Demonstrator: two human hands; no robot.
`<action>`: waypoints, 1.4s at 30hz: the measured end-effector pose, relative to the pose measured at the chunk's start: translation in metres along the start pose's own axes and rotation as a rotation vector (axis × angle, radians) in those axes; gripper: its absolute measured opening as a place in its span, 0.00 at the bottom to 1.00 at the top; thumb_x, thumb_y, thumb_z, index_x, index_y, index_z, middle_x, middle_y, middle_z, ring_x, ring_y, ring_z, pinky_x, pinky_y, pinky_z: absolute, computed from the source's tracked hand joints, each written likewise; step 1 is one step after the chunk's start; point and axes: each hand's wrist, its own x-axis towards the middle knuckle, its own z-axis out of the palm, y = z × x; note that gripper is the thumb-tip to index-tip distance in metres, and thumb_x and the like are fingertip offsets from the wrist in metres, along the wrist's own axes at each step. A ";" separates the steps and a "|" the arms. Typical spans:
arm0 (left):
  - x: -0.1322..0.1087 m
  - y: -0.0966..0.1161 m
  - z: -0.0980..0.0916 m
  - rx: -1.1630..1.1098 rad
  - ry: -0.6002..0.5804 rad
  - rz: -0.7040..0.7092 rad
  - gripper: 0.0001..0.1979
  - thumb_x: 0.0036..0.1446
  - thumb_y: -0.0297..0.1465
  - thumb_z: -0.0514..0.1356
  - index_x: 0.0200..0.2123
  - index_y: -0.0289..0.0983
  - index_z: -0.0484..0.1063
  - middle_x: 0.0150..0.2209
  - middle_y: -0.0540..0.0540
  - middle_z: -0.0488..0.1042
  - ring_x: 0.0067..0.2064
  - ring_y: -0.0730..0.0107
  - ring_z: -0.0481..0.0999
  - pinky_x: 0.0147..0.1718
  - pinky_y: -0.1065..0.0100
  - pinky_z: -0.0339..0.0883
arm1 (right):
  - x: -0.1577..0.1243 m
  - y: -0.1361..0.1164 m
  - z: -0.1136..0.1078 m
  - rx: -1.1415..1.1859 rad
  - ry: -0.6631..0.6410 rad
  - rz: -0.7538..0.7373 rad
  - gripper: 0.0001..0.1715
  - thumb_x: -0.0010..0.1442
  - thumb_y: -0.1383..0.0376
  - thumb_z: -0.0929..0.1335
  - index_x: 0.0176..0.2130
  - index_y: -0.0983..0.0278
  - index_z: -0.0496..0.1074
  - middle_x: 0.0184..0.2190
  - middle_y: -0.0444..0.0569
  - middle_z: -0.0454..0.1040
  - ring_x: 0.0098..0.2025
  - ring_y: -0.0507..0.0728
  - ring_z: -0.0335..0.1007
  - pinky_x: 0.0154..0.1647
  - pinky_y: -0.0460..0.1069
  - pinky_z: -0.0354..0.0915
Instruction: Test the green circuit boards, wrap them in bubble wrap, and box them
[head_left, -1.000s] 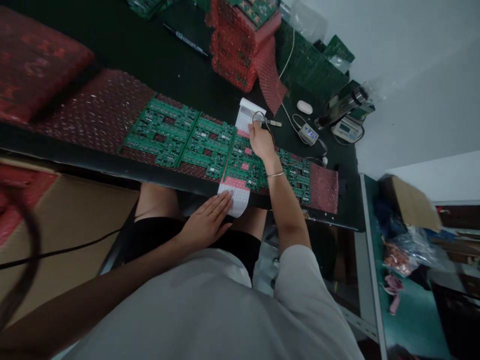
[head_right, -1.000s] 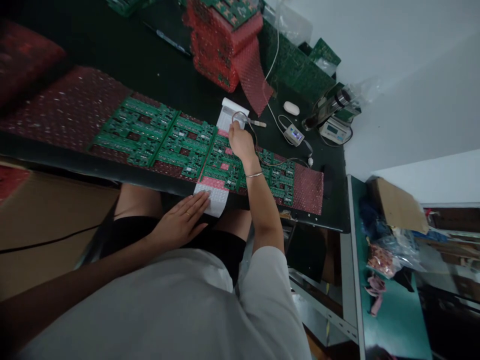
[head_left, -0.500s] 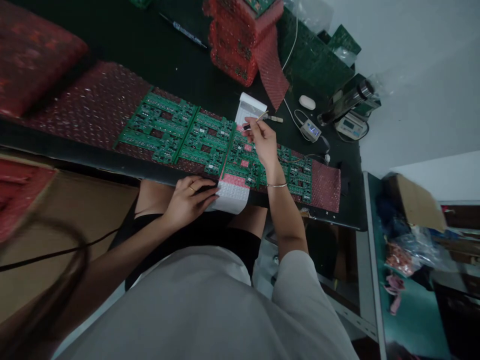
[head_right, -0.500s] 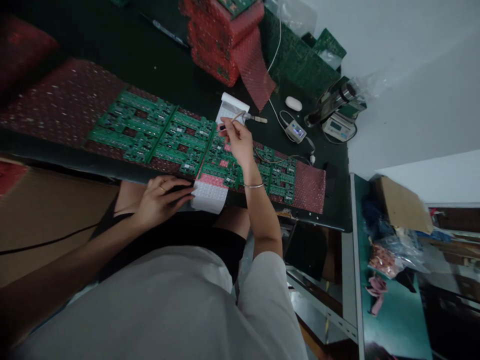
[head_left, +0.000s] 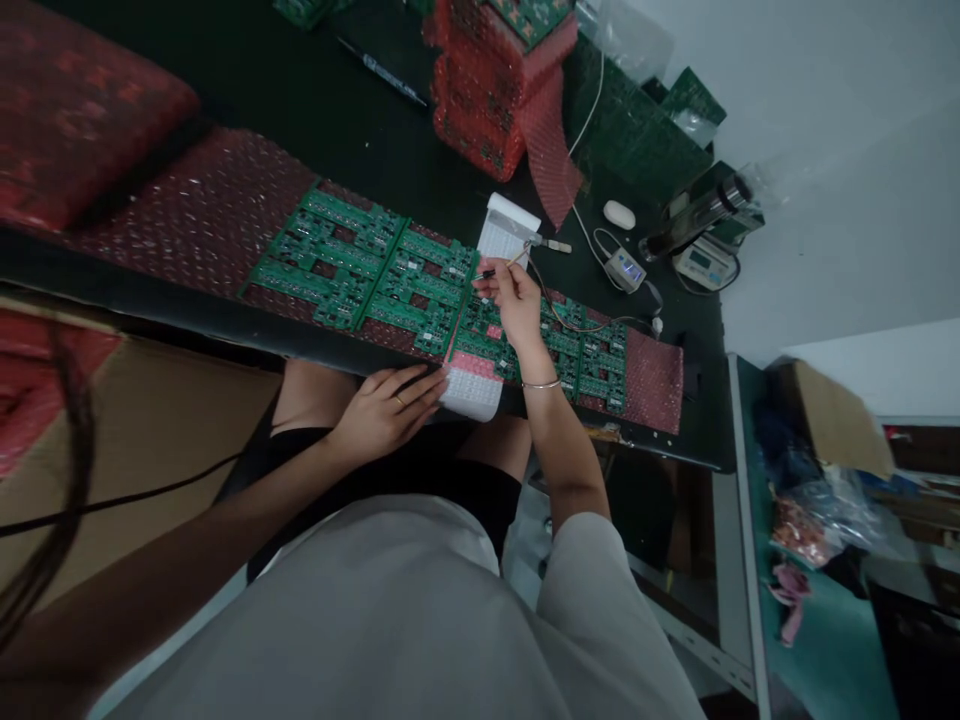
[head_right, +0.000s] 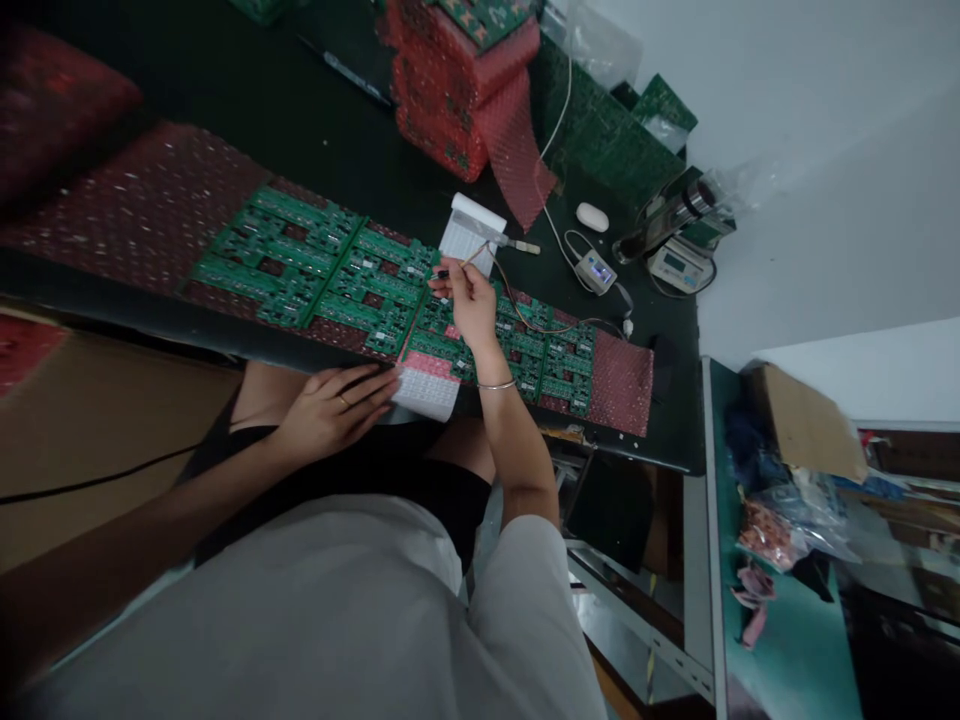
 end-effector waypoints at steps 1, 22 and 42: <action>-0.002 0.000 0.000 -0.002 -0.017 -0.002 0.18 0.75 0.28 0.58 0.63 0.46 0.78 0.60 0.45 0.79 0.62 0.55 0.77 0.57 0.55 0.68 | 0.000 0.001 0.000 -0.004 0.003 0.006 0.31 0.73 0.38 0.62 0.50 0.58 0.77 0.46 0.50 0.83 0.41 0.52 0.84 0.41 0.47 0.79; 0.013 -0.003 -0.003 -0.177 0.032 -0.225 0.12 0.75 0.35 0.60 0.42 0.46 0.84 0.47 0.48 0.85 0.53 0.55 0.79 0.51 0.52 0.68 | -0.001 0.008 0.000 -0.054 -0.014 0.014 0.32 0.73 0.37 0.61 0.51 0.57 0.77 0.45 0.50 0.83 0.39 0.52 0.83 0.42 0.47 0.79; 0.046 -0.102 -0.084 -0.117 0.421 -0.519 0.15 0.69 0.43 0.59 0.39 0.40 0.81 0.48 0.41 0.83 0.50 0.55 0.80 0.57 0.51 0.72 | 0.042 -0.040 0.055 0.154 -0.133 -0.093 0.27 0.58 0.42 0.76 0.42 0.60 0.72 0.38 0.47 0.84 0.36 0.56 0.83 0.41 0.51 0.80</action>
